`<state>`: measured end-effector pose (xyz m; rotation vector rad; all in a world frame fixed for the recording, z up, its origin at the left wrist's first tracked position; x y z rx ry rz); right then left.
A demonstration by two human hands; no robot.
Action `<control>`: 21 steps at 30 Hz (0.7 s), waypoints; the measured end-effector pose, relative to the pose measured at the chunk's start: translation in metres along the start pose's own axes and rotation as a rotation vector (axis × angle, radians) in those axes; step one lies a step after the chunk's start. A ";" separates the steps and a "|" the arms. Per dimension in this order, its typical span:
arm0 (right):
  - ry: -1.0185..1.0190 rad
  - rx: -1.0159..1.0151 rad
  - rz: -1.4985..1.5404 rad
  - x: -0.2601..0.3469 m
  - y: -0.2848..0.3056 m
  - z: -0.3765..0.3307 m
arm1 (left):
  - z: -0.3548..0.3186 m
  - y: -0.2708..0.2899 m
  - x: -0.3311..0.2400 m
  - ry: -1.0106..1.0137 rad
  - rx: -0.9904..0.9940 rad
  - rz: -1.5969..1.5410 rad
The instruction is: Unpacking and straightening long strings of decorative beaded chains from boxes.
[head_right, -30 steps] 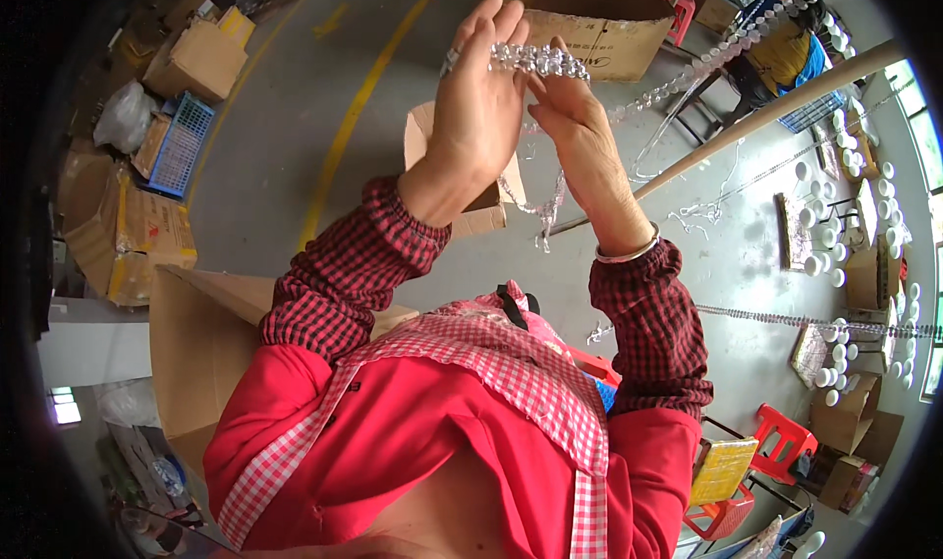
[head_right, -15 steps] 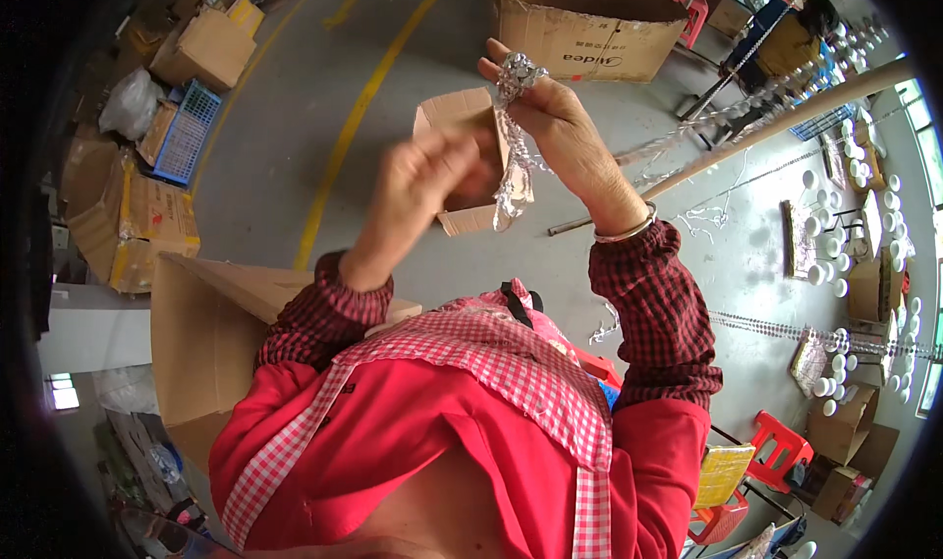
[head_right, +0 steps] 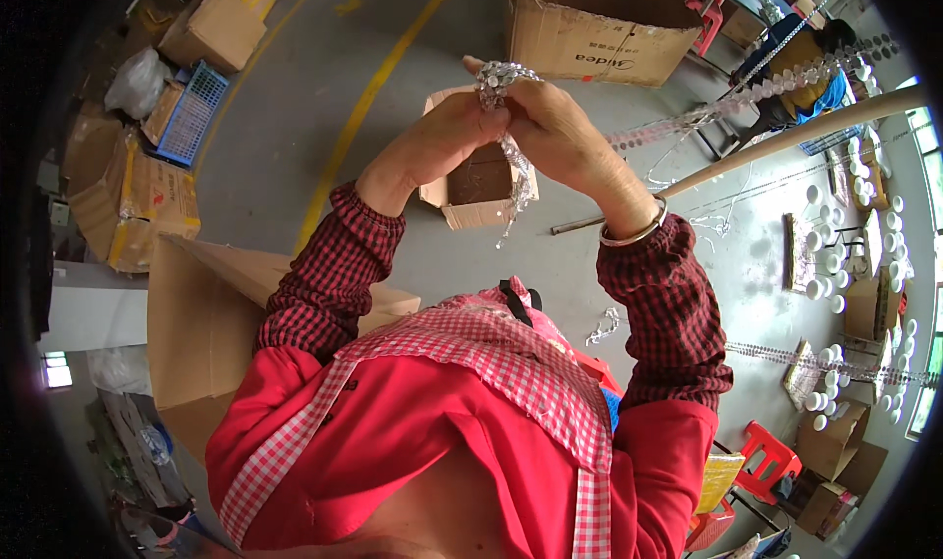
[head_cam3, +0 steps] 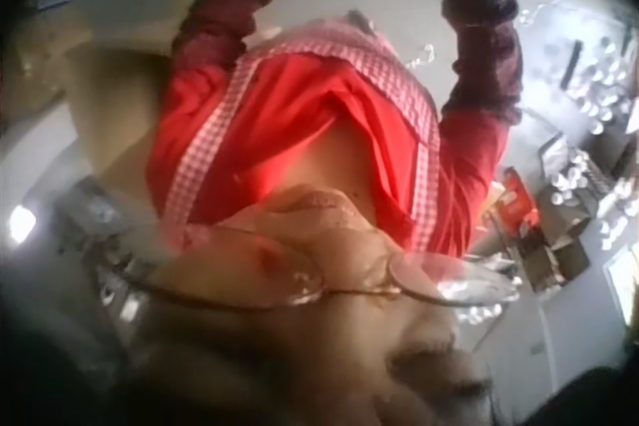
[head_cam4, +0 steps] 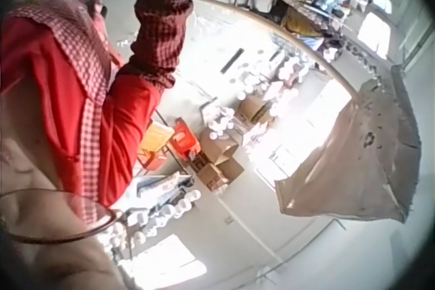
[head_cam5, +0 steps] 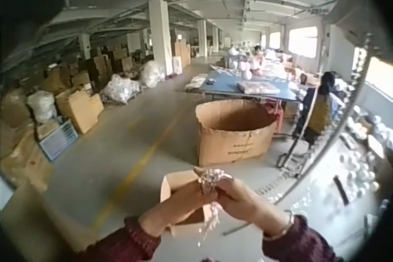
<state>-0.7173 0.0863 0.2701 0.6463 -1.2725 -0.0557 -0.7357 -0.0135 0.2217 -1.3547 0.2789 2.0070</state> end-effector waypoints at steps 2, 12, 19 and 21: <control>-0.168 0.104 0.001 0.001 0.001 0.000 | -0.009 -0.003 0.005 0.110 0.096 -0.100; -0.467 0.267 0.298 -0.060 -0.033 -0.028 | -0.052 -0.001 0.010 0.235 -0.341 -0.516; -0.502 0.476 -0.249 -0.036 -0.033 -0.041 | -0.082 0.013 0.028 0.152 -0.452 -0.405; -0.472 0.364 -0.148 -0.021 -0.027 -0.033 | -0.100 0.021 0.043 0.268 -0.349 -0.342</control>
Point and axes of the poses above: each hand's wrist, its own z-axis towards the middle knuckle, its own y-axis out of the back of the hand, x = y × z, the point moved 5 cm from there along z, towards the middle knuckle, and after that the axes turned 15 degrees about -y, right-handed, at the moved point
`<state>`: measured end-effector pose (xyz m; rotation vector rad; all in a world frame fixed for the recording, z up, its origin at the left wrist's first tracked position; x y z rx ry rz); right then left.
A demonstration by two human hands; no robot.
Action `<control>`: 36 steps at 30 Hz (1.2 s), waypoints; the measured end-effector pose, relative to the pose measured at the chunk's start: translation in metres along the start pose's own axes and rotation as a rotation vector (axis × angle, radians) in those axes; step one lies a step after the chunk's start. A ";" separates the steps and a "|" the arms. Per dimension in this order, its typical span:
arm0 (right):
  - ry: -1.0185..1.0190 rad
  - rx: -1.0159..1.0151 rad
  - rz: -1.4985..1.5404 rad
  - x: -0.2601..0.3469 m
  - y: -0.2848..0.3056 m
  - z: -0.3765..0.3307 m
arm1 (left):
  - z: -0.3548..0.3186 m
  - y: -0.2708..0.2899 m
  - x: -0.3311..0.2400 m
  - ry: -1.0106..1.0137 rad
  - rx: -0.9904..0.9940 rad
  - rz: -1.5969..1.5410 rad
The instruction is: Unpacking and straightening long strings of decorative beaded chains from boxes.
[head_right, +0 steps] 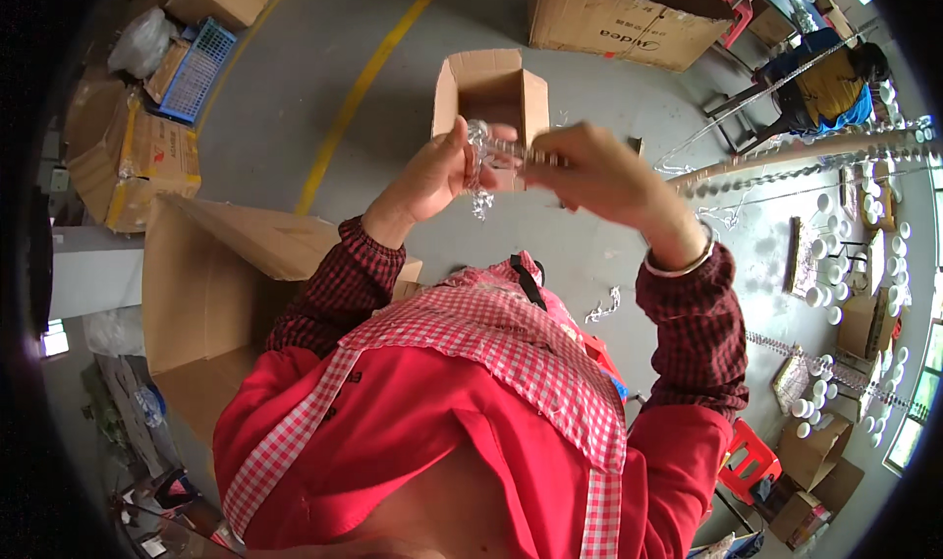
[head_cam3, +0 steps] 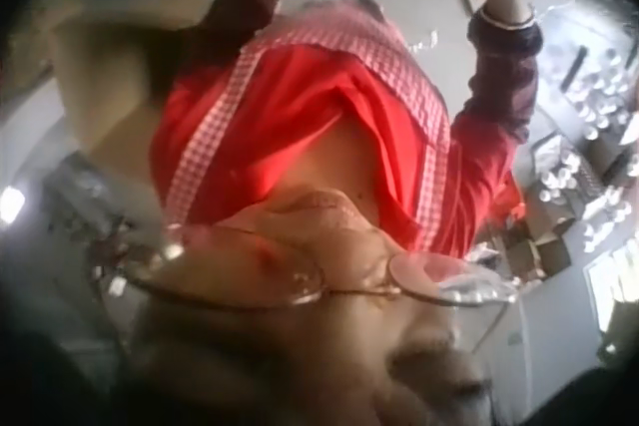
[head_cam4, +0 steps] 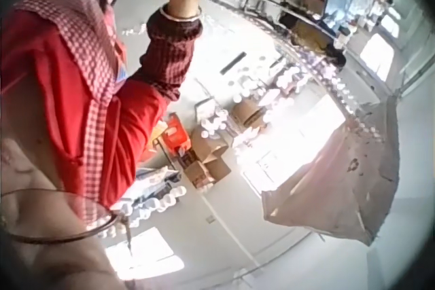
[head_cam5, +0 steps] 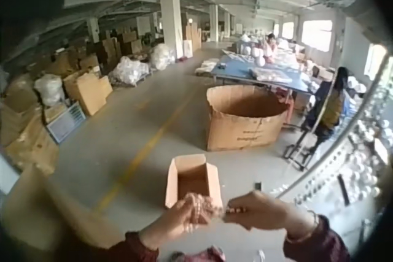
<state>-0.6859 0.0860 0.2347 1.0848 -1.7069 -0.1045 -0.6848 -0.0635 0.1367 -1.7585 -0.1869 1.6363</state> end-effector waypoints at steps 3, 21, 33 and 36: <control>0.060 -0.208 0.029 0.010 0.019 0.004 | -0.022 0.020 0.016 0.172 0.130 0.144; -0.211 -0.732 -0.909 -0.117 0.017 0.025 | -0.103 0.034 -0.063 -0.353 -0.379 0.048; 0.150 -0.394 -0.822 -0.181 -0.081 0.057 | -0.085 -0.062 -0.151 -0.608 -0.008 0.028; -0.033 -0.144 -0.551 -0.189 -0.143 0.077 | -0.081 -0.079 -0.156 -0.597 0.176 0.125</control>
Point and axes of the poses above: each hand's wrist, its own z-axis towards the middle knuckle, its own y-axis out of the back of the hand, x = y × z, the point moved 5 cm from there along z, towards the middle knuckle, and after that the axes turned 15 degrees about -y, right-handed, at the moved point
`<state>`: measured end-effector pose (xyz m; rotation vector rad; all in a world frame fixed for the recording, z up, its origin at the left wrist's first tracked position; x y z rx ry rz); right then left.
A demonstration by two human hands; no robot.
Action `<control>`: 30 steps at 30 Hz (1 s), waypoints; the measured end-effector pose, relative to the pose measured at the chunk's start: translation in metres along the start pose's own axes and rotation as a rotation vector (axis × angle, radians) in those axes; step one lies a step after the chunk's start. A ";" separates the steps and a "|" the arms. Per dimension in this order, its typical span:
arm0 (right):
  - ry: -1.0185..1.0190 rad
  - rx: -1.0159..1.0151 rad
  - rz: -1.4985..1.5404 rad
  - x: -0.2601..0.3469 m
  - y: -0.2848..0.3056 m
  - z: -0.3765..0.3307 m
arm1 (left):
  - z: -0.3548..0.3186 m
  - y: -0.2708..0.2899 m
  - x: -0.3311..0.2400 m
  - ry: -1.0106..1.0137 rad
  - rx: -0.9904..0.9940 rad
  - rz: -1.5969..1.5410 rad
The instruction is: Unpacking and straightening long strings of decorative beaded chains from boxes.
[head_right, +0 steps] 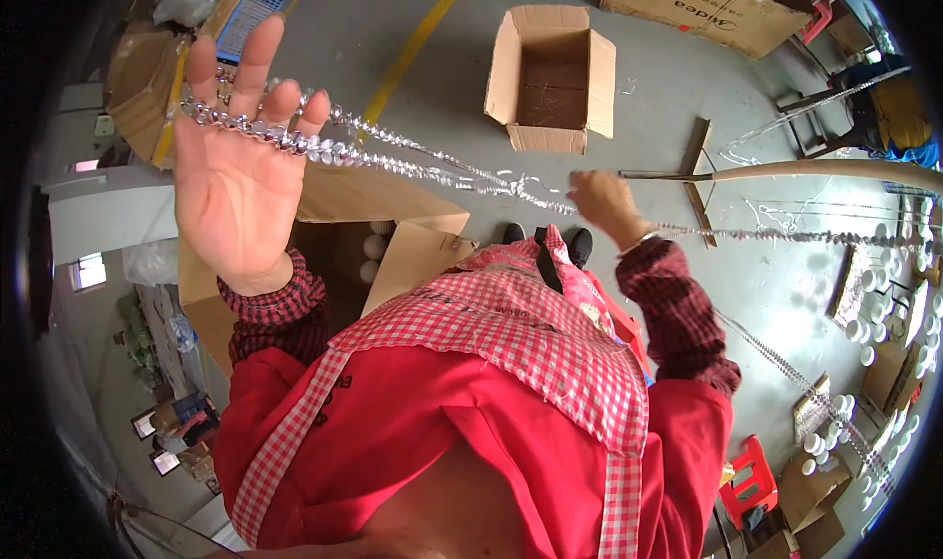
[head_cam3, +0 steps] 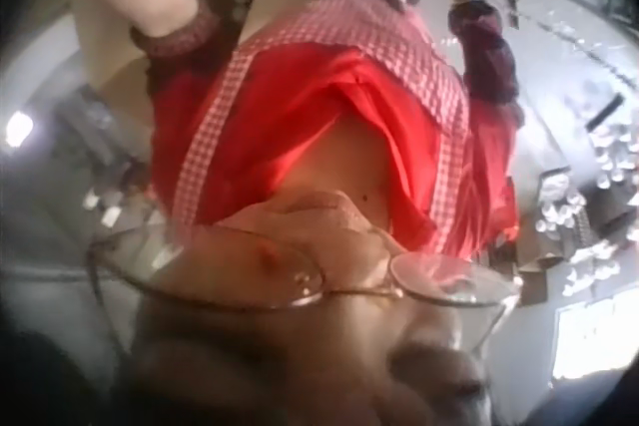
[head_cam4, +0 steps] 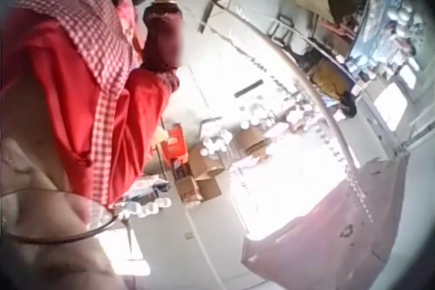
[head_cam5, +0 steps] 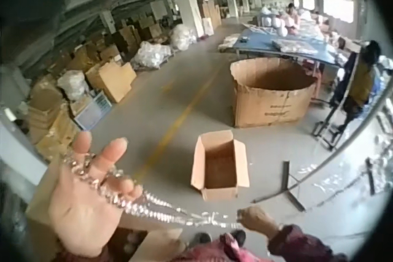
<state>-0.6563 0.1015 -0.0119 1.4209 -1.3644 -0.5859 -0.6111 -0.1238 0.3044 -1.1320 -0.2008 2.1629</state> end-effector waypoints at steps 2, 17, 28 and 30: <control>0.053 0.233 0.083 0.018 -0.041 0.007 | -0.003 -0.004 -0.005 -0.076 -0.049 0.038; -0.027 0.273 1.194 0.044 -0.142 0.062 | 0.002 0.025 -0.032 0.072 -0.113 0.191; -0.061 0.101 0.729 0.031 -0.075 0.033 | -0.065 0.113 0.044 0.178 -0.659 -0.007; -0.244 0.455 1.445 0.035 -0.058 0.024 | -0.086 0.128 0.058 0.220 -0.720 -0.043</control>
Point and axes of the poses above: each hand's wrist, its own z-axis towards the middle knuckle, its own y-axis out of the back of the hand, x = y × z, the point moved 5 cm from there along z, towards the middle knuckle, and after that the axes turned 15 degrees about -y, right-handed, at the moved point
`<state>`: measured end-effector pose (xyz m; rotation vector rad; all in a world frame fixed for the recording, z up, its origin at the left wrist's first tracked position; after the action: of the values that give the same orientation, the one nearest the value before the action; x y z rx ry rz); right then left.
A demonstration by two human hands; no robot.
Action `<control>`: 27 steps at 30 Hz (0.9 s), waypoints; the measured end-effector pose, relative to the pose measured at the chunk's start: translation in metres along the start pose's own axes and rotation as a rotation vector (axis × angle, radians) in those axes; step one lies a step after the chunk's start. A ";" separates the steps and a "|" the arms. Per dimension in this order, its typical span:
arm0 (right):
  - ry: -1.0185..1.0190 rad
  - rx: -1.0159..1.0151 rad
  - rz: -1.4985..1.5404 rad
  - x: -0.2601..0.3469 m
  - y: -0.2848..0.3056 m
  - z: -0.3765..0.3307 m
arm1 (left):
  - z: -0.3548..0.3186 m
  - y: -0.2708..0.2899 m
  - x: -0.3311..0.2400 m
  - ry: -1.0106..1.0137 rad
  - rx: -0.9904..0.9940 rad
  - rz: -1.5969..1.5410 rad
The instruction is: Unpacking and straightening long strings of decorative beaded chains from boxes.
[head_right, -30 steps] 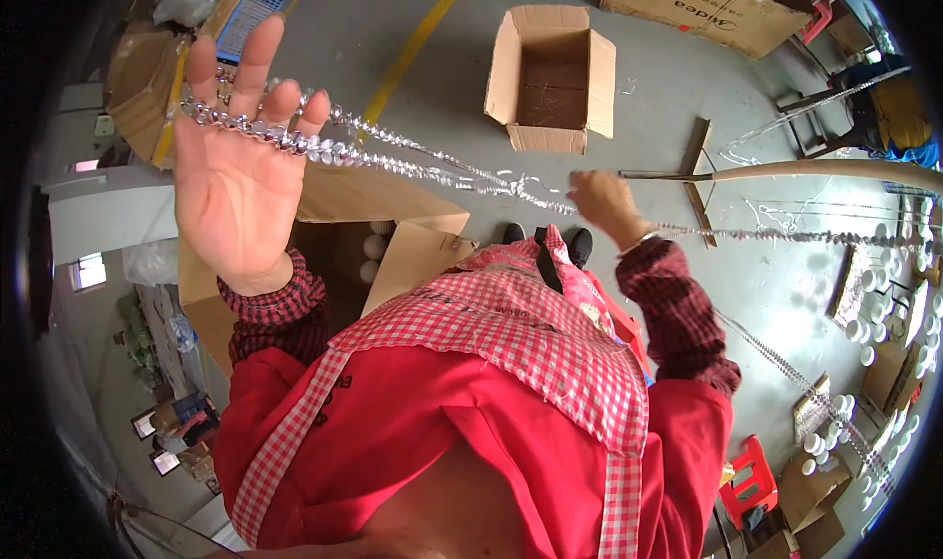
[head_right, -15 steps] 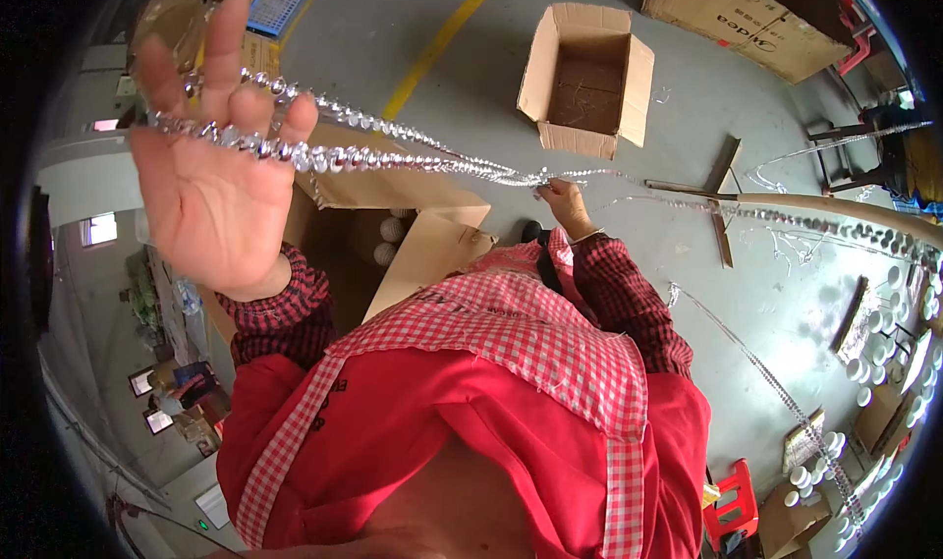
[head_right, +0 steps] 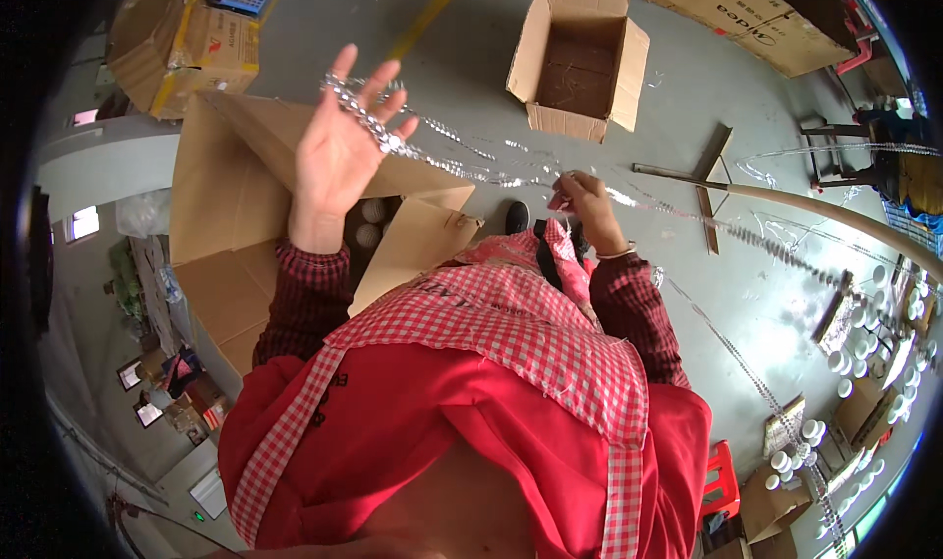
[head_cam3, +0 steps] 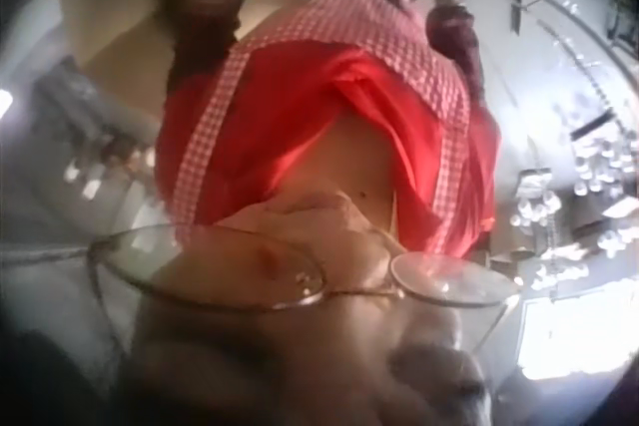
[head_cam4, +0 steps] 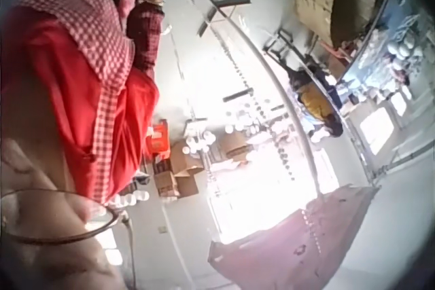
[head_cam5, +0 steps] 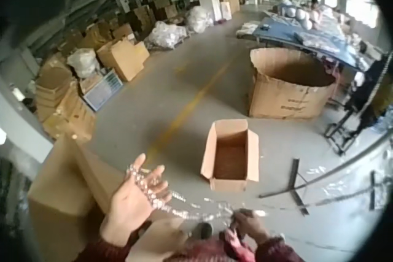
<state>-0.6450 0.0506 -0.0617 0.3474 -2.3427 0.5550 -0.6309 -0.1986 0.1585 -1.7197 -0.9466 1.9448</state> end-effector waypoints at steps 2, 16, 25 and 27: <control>-0.082 0.111 0.143 0.011 0.001 -0.011 | -0.005 0.020 0.017 0.092 -0.084 -0.042; -0.160 -0.158 -0.431 0.020 0.016 -0.006 | -0.025 0.109 0.064 0.218 -0.269 0.023; -0.337 0.112 -0.157 0.049 -0.004 -0.012 | -0.068 0.137 0.093 0.297 -0.399 0.062; -0.361 0.291 0.367 0.053 -0.012 -0.010 | -0.083 0.143 0.101 0.312 -0.463 0.107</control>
<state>-0.6730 0.0401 -0.0149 0.1543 -2.6963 1.0948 -0.5472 -0.2120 -0.0154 -2.2870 -1.2734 1.5245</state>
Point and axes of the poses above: each hand's wrist, its own z-axis towards the middle knuckle, its own y-axis out of the back of the hand, x = y × z, the point moved 5 cm from there along z, towards the middle knuckle, and after that the axes turned 15 degrees about -y, right-handed, at the moved point
